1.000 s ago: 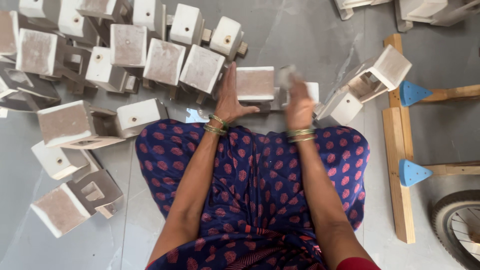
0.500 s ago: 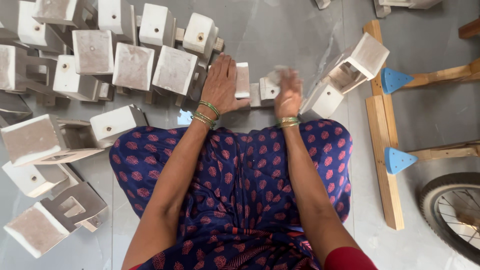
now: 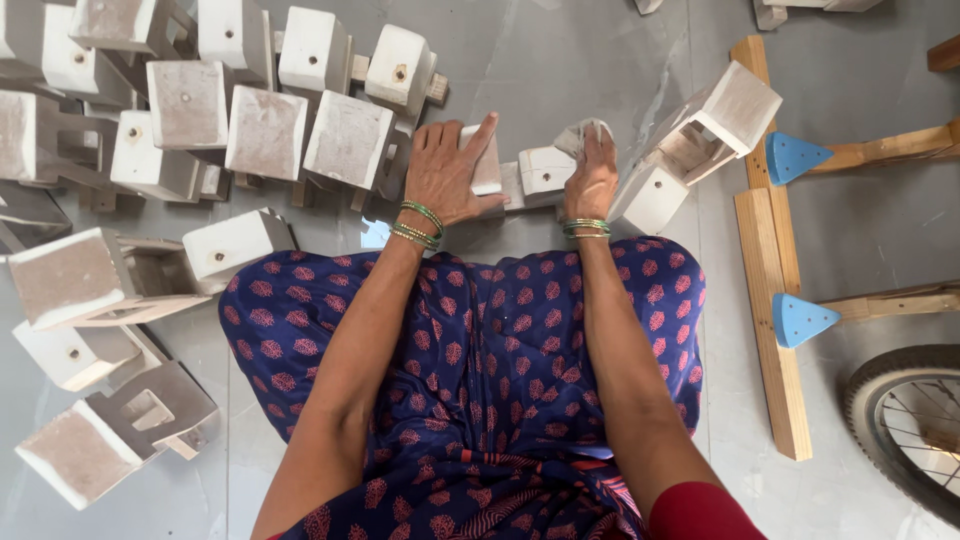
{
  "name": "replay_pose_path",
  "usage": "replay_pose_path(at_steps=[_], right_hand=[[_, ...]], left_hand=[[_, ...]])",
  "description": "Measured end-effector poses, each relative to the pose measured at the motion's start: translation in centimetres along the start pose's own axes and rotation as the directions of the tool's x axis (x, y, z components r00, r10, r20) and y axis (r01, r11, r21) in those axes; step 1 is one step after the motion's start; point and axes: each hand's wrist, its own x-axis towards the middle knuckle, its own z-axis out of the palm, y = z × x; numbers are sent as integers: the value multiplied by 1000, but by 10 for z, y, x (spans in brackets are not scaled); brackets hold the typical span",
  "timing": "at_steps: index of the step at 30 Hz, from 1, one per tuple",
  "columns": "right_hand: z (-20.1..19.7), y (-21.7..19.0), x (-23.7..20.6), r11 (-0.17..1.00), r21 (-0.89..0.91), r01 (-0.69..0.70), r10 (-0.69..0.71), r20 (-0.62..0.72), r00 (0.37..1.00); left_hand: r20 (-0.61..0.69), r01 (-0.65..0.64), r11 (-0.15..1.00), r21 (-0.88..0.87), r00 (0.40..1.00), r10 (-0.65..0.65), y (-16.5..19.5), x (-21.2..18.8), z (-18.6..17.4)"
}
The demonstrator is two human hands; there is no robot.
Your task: The person sits on the floor and wipes white wooden box-like objects one at a time with a cloth, turning each piece to clean its surfaces, then sets the wiped piece aside with the finished group and reaches for the next one.
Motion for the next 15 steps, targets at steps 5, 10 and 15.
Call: replay_pose_path(at_steps=[5, 10, 15], right_hand=[[-9, 21, 10, 897, 425, -125, 255, -266, 929], [10, -9, 15, 788, 580, -208, 416, -253, 873], [34, -48, -23, 954, 300, -1, 99, -310, 945]], left_hand=[[51, 173, 985, 18, 984, -173, -4, 9, 7], [167, 388, 922, -16, 910, -380, -8, 15, 16], [133, 438, 899, -10, 891, -433, -8, 13, 27]])
